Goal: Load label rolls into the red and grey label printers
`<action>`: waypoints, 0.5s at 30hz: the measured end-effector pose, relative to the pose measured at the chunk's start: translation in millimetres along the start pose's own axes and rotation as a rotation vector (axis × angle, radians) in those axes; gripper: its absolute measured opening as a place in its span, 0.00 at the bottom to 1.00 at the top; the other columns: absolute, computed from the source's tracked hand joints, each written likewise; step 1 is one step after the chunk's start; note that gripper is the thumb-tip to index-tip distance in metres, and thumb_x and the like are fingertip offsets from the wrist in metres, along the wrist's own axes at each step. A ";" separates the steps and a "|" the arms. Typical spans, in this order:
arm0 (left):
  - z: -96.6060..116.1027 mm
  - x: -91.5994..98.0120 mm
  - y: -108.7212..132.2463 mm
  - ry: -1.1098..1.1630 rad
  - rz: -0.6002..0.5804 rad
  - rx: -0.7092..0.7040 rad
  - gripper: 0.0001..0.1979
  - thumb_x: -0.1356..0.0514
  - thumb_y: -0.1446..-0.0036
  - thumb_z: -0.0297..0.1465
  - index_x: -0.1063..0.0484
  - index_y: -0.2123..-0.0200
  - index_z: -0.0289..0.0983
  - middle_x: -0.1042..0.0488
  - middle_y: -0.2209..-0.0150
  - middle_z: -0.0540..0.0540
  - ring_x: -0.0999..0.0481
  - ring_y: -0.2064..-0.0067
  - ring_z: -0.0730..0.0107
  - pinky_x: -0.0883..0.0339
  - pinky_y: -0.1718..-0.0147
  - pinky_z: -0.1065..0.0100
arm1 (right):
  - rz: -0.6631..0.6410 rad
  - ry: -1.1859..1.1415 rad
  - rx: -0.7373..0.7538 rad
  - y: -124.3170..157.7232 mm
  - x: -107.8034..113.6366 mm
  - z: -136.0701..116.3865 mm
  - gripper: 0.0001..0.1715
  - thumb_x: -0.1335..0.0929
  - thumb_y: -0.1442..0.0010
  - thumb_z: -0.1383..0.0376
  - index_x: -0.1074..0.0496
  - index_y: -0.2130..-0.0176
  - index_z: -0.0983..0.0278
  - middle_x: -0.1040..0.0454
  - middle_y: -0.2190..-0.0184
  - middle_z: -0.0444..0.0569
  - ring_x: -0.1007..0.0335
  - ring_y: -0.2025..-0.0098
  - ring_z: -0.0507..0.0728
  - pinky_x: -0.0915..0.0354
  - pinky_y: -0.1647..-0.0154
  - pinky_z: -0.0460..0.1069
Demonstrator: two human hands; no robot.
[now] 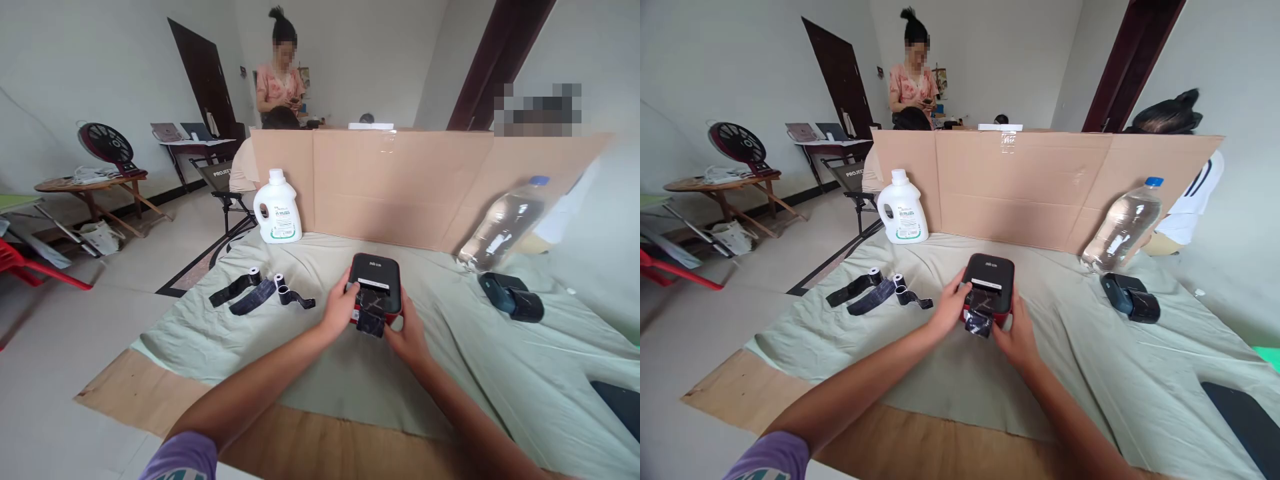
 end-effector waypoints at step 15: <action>41.6 210.6 -159.3 0.056 0.406 -0.027 0.23 0.42 0.45 0.25 0.24 0.46 0.35 0.24 0.42 0.44 0.28 0.39 0.60 0.37 0.38 0.60 | -0.265 -0.235 0.063 -168.4 -229.5 -60.3 0.53 0.32 0.40 0.57 0.61 0.27 0.65 0.33 0.37 0.63 0.33 0.39 0.70 0.34 0.41 0.64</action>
Point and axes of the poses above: each hand's wrist, its own y-axis away from the middle knuckle, its own x-axis out of the back of the hand, z = x × y, the point moved 4 cm from there along -y, towards the middle knuckle
